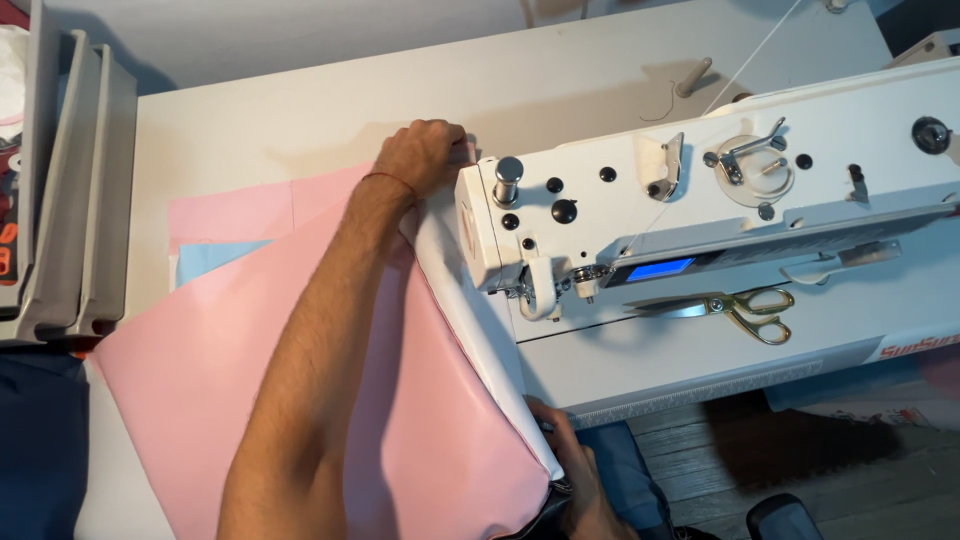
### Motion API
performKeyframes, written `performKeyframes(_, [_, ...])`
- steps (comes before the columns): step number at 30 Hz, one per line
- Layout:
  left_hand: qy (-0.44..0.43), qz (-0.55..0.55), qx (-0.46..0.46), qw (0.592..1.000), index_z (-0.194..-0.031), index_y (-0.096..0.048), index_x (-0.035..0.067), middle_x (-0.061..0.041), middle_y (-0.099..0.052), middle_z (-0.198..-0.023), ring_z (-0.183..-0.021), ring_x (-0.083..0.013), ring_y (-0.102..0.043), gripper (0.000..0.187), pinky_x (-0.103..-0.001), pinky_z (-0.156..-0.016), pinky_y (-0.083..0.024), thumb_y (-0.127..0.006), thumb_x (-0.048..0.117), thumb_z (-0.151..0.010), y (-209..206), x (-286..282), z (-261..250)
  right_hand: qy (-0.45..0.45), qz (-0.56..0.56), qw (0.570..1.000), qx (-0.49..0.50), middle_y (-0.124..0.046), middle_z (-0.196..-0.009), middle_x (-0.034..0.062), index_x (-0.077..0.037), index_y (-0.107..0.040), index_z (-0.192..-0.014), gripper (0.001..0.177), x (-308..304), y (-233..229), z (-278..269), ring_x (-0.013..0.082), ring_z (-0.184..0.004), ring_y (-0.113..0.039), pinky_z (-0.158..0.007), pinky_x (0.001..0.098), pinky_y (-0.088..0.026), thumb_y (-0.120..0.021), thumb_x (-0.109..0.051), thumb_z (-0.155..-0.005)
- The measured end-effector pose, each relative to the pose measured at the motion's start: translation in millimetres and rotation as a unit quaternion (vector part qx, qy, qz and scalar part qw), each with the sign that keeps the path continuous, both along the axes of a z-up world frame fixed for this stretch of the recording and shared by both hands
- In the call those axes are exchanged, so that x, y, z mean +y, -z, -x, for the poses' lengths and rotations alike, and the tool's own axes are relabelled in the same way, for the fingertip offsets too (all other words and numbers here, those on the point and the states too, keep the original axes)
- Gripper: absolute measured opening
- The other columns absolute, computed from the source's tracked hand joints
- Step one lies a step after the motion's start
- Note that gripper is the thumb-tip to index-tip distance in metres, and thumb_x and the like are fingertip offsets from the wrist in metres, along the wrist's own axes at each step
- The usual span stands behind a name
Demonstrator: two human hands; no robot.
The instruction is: Sewing and assembling pieces of pink and black synthetic leather using an industrial sewing machine.
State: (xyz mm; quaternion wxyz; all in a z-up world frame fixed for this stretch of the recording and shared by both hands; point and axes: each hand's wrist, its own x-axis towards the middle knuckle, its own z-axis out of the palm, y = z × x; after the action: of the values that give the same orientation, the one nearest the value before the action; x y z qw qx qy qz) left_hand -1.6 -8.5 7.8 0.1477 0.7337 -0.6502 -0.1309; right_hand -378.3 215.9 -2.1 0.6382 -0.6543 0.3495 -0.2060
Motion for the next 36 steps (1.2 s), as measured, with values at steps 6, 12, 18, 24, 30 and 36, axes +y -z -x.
performKeyframes(6, [-0.013, 0.036, 0.038, 0.999, -0.103, -0.076, 0.006, -0.017, -0.074, -0.103, -0.095, -0.0343, -0.072, 0.020, -0.046, -0.087, -0.059, -0.077, 0.015, -0.085, 35, -4, -11, -0.091, 0.044, 0.981, 0.166, -0.072, -0.121, 0.0222, -0.003, -0.023, -0.165, 0.102, -17, 10, 9, 0.0402, -0.111, -0.070, -0.098, 0.0394, -0.054, -0.077, -0.028, -0.083])
performKeyframes(12, [0.008, 0.074, 0.096, 0.993, -0.103, -0.077, 0.004, -0.019, -0.074, -0.098, -0.090, -0.0340, -0.073, 0.024, -0.043, -0.084, -0.059, -0.079, 0.015, -0.082, 27, 5, -6, -0.256, 0.315, 0.808, 0.427, -0.058, -0.131, 0.0030, -0.010, -0.062, -0.120, 0.049, -64, -65, -45, 0.0274, -0.122, -0.056, -0.087, 0.0360, -0.059, -0.065, -0.006, -0.071])
performKeyframes(18, [-0.026, 0.078, 0.151, 0.985, -0.099, -0.079, 0.004, -0.018, -0.077, -0.088, -0.079, -0.0307, -0.076, 0.022, -0.039, -0.078, -0.062, -0.081, 0.022, -0.086, 26, 8, -11, -0.232, 0.476, 0.803, 0.273, -0.034, -0.163, 0.0111, 0.001, -0.052, -0.140, 0.060, -83, -72, -60, 0.0304, -0.096, -0.054, -0.075, 0.0439, -0.050, -0.060, -0.011, -0.082])
performKeyframes(24, [-0.048, 0.068, 0.179, 0.980, -0.100, -0.079, 0.004, -0.017, -0.078, -0.089, -0.080, -0.0279, -0.077, 0.030, -0.037, -0.078, -0.063, -0.087, 0.020, -0.075, 23, 9, -16, -0.273, 0.436, 0.793, 0.325, -0.020, -0.173, 0.0135, 0.003, -0.043, -0.153, 0.068, -76, -62, -61, 0.0266, -0.083, -0.049, -0.071, 0.0385, -0.041, -0.055, -0.012, -0.088])
performKeyframes(30, [-0.037, 0.071, 0.172, 0.982, -0.101, -0.080, 0.005, -0.016, -0.078, -0.089, -0.079, -0.0261, -0.077, 0.032, -0.036, -0.078, -0.063, -0.089, 0.018, -0.073, 27, 5, -17, -0.284, 0.432, 0.784, 0.343, -0.018, -0.173, 0.0142, 0.003, -0.045, -0.150, 0.064, -78, -60, -65, 0.0246, -0.082, -0.048, -0.072, 0.0386, -0.038, -0.055, -0.011, -0.089])
performKeyframes(36, [-0.047, 0.057, 0.193, 0.979, -0.099, -0.080, 0.006, -0.014, -0.078, -0.088, -0.079, -0.0230, -0.077, 0.028, -0.035, -0.076, -0.064, -0.089, 0.020, -0.076, 26, 2, -16, -0.286, 0.429, 0.782, 0.351, -0.015, -0.173, 0.0145, 0.001, -0.042, -0.153, 0.072, -82, -59, -65, 0.0283, -0.086, -0.047, -0.071, 0.0402, -0.038, -0.058, -0.011, -0.085])
